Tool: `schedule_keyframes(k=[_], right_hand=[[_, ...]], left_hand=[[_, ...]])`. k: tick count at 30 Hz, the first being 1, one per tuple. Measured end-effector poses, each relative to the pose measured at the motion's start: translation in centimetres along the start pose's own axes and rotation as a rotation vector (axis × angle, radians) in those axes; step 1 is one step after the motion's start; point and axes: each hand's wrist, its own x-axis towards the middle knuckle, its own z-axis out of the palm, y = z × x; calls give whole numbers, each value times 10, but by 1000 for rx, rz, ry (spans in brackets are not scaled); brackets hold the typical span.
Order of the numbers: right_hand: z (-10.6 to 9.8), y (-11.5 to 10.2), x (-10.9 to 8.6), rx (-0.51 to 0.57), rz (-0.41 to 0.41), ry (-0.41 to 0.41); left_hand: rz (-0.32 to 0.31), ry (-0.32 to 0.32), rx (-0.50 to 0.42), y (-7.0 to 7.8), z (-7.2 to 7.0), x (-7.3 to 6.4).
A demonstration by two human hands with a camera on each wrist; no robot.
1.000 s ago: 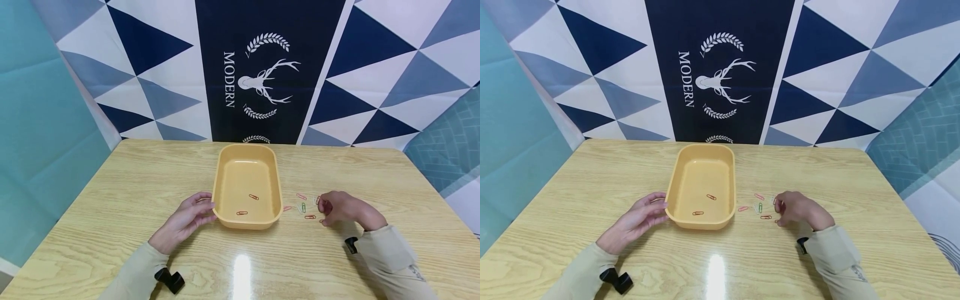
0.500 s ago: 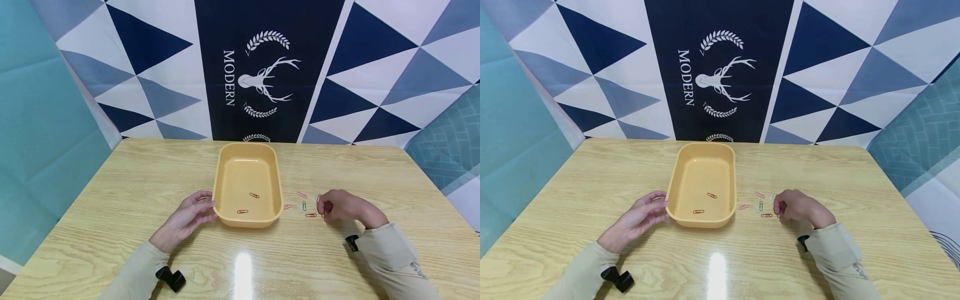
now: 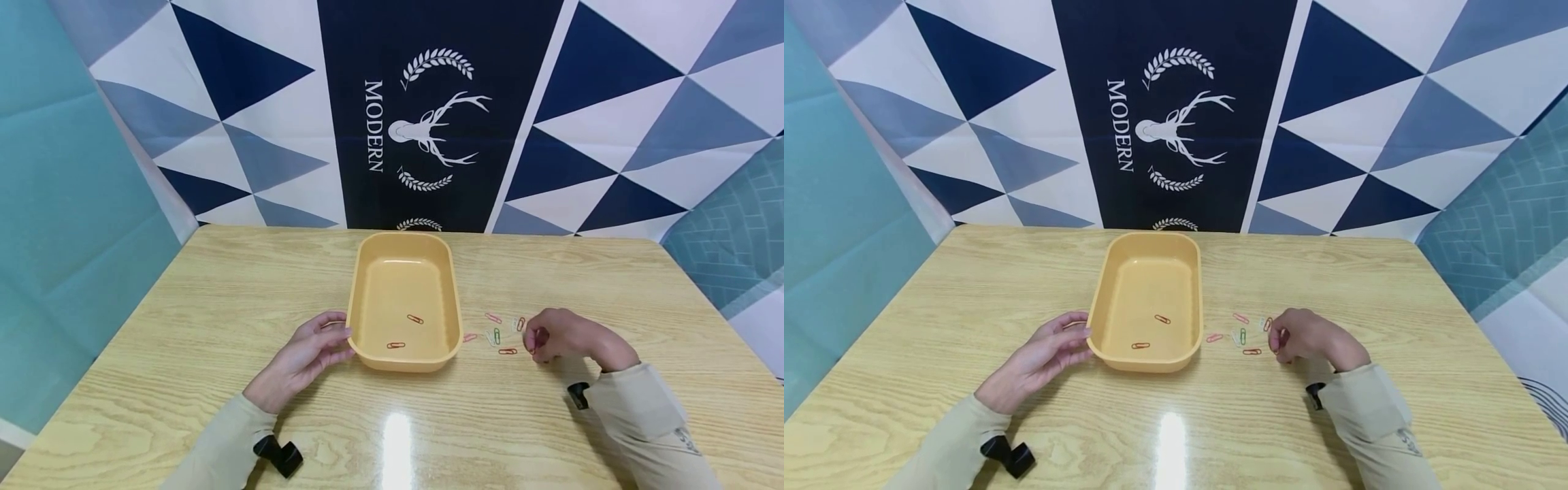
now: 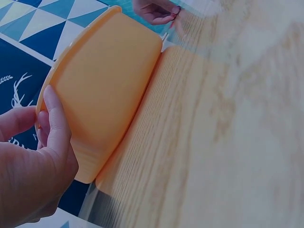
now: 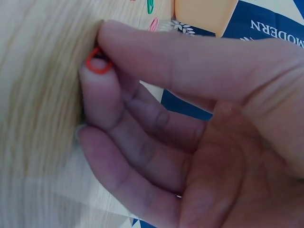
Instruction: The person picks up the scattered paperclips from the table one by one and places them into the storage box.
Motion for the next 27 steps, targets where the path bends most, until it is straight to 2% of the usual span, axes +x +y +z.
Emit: schedule_keyframes(k=[27], right_hand=[[-6,4,-5,68,46,5]], left_hand=[[1,-14,-3,1,0,0]])
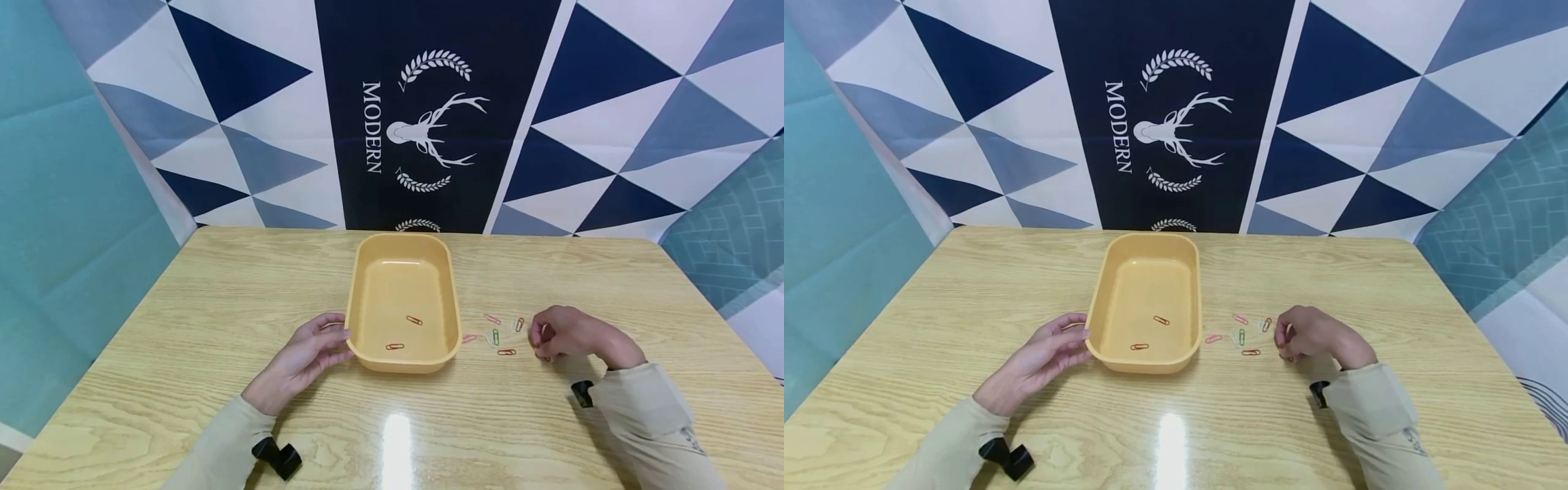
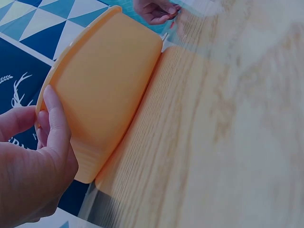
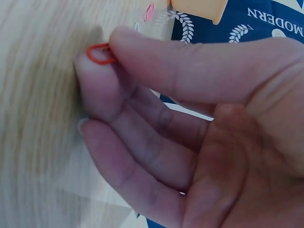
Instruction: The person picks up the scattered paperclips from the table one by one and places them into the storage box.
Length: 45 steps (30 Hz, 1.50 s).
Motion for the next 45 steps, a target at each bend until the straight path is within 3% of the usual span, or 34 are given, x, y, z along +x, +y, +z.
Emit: schedule_keyframes(k=[6,13,32,45], right_hand=[[-6,-3,-5,20,9,25],[-16,-16,-12,-49,-22,116],[-30,-44,-36,-159,-46,227],[-35,-69,-29,-98,-54,250]], left_hand=[[-6,15,9,1,0,-2],[-10,1,3,3,1,-2],[-8,0,5,3,1,-3],[-6,4,3,1,1,-3]])
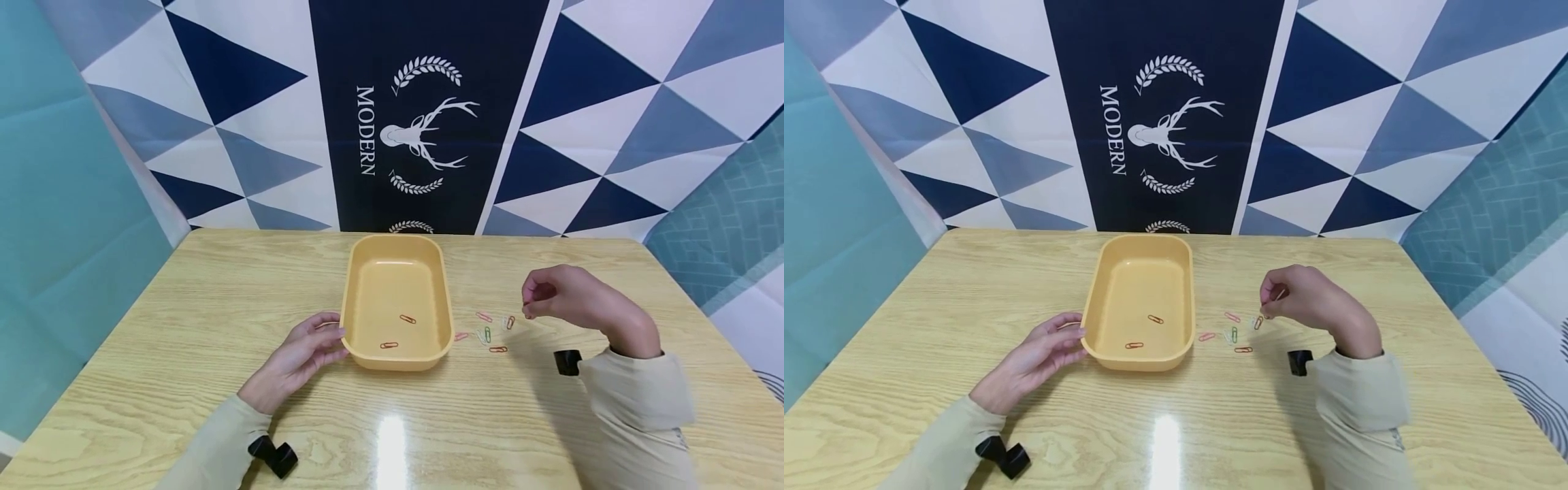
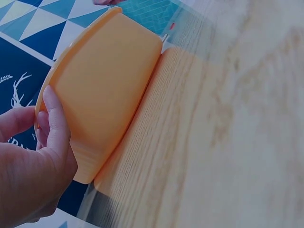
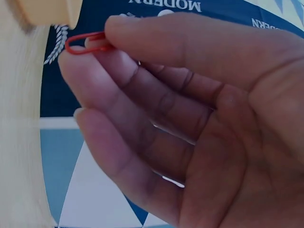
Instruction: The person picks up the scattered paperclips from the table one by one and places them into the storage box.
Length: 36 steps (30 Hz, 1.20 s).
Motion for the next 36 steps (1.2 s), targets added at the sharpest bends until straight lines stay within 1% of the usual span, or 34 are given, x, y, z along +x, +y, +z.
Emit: schedule_keyframes(k=[6,11,19,25,28,32,36], right_hand=[[0,-17,8,27,-12,11],[0,-33,16,66,-17,37],[6,-58,32,165,-75,60],[16,-69,48,255,-110,59],[21,-73,56,281,-128,59],[28,-78,65,307,-131,66],[35,-84,72,322,-143,53]], left_hand=[[8,-5,-1,0,0,0],[8,0,3,0,-1,0],[0,0,-7,-1,-1,1],[-5,-4,-16,-1,0,0],[-3,-4,-16,0,0,0],[0,-3,-13,0,0,0],[0,-5,-10,-1,0,0]])
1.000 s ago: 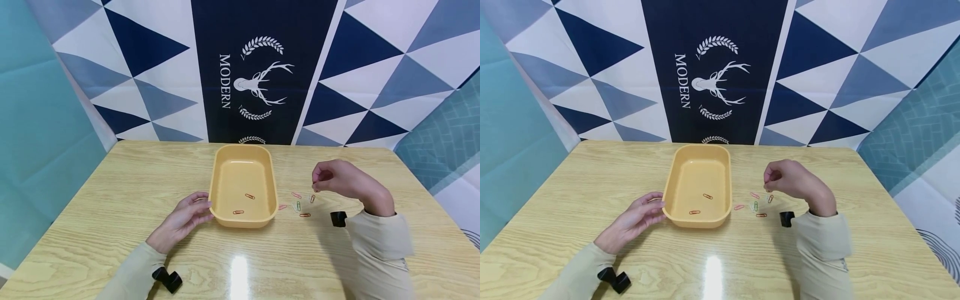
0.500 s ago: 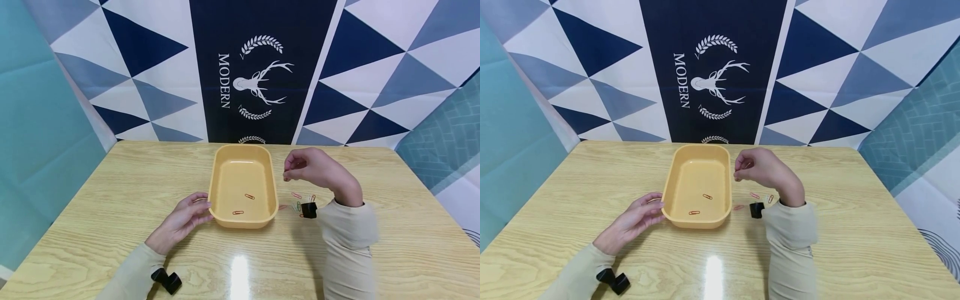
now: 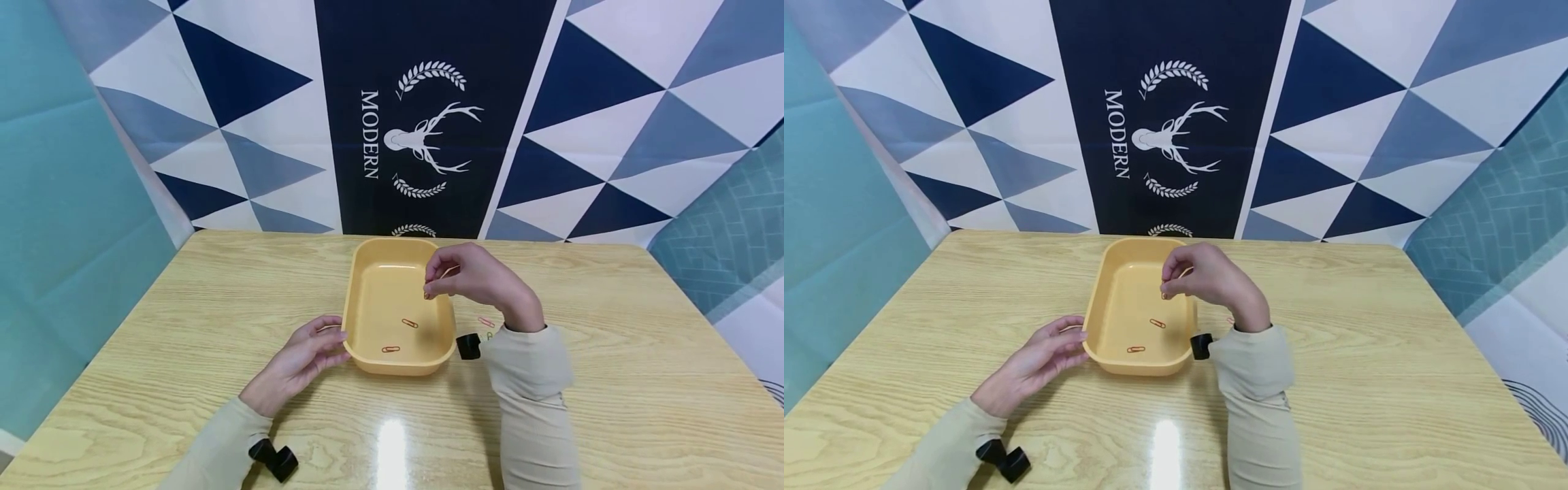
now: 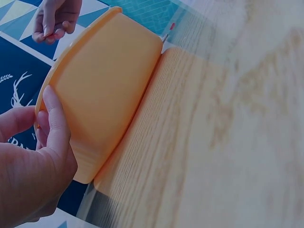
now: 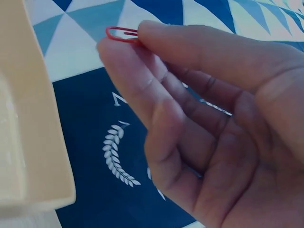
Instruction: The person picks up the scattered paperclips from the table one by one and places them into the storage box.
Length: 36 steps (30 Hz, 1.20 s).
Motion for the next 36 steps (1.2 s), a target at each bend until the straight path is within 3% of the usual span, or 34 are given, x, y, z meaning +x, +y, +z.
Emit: schedule_keyframes(k=[15,23,36], right_hand=[[17,1,12,68,-47,-105],[26,20,27,135,-7,-205],[27,24,31,122,27,-233]], left_hand=[[2,7,6,-1,-1,0],[9,-18,-20,-1,-1,2],[7,-15,-22,-1,-1,4]])
